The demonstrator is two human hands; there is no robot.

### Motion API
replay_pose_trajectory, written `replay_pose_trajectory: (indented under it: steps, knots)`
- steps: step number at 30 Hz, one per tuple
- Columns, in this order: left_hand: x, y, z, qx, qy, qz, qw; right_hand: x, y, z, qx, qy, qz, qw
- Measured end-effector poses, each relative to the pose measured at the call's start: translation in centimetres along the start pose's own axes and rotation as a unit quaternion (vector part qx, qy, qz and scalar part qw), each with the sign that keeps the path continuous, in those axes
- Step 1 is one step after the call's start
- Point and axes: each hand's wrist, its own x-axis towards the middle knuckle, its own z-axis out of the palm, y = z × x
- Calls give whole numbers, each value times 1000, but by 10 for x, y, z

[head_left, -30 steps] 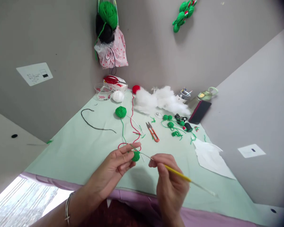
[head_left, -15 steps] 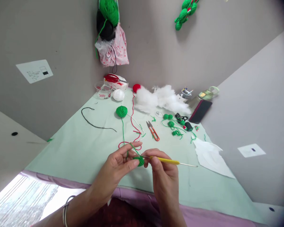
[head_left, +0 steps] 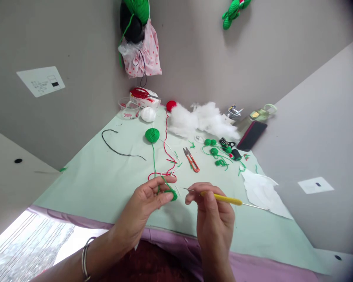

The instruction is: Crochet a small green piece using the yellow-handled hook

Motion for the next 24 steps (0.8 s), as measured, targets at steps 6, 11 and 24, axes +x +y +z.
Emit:
replay_pose_trajectory:
  steps: [6,11,24]
  knots:
    - [0,-3,1,1,0,2,1000,-6,-2,1,-5,-38,-10,999]
    - [-1,-5,-1,-1,-10,4,1000,-6,0,0,-12,-47,-11,999]
    - [-2,-4,2,-1,-5,-2,1000,-7,1,-1,-37,-59,-16,997]
